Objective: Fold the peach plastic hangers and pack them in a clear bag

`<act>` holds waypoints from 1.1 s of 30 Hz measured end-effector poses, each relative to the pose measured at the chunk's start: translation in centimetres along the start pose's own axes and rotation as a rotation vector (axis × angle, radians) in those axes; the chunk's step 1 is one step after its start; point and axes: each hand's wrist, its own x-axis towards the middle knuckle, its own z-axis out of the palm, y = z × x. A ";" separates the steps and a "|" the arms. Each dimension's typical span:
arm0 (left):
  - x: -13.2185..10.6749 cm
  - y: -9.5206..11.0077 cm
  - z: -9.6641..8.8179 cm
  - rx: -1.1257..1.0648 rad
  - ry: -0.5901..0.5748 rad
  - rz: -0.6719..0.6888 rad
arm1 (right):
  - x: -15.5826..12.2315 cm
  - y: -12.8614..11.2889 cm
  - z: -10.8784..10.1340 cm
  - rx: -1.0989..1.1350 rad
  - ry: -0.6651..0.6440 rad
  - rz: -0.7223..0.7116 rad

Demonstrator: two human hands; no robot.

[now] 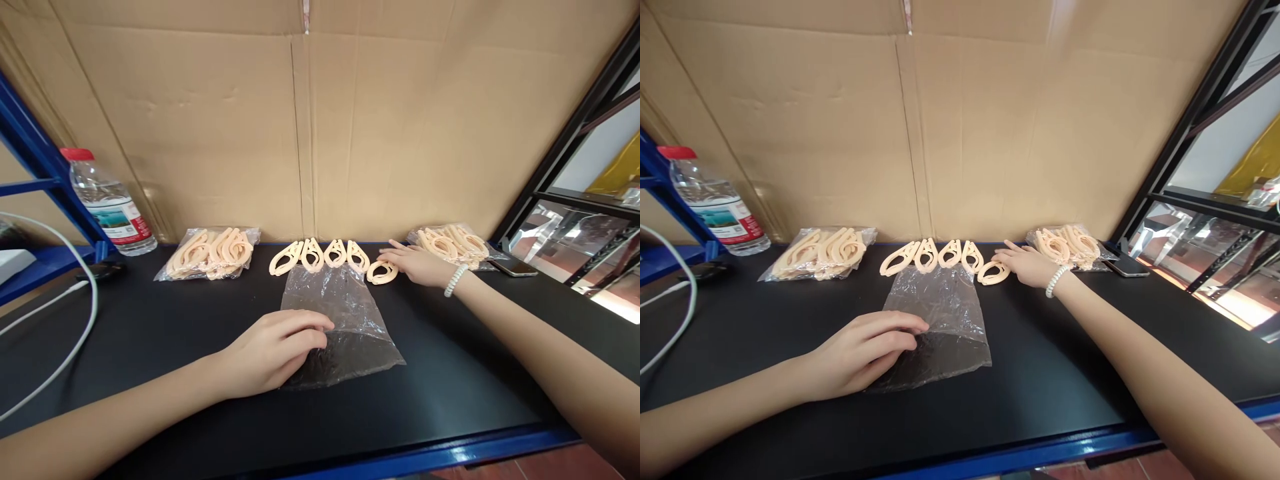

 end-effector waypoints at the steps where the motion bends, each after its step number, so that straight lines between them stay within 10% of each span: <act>1: 0.0 0.0 -0.1 0.006 -0.010 0.010 | -0.3 0.0 -0.1 0.041 -0.003 -0.005; 12: 0.0 0.4 0.1 -0.090 -0.063 -0.056 | -3.5 -1.1 -4.5 0.341 -0.043 0.053; 19: -0.1 0.6 0.1 -0.100 -0.134 -0.111 | -4.2 -2.1 -6.0 0.354 0.373 -0.022; 26: -0.1 0.7 0.1 -0.088 -0.153 -0.097 | -5.3 -10.5 -7.8 0.377 0.821 -0.183; 33: 0.2 0.7 0.1 -0.124 -0.151 -0.104 | -7.9 -17.3 -6.6 0.539 0.630 -0.460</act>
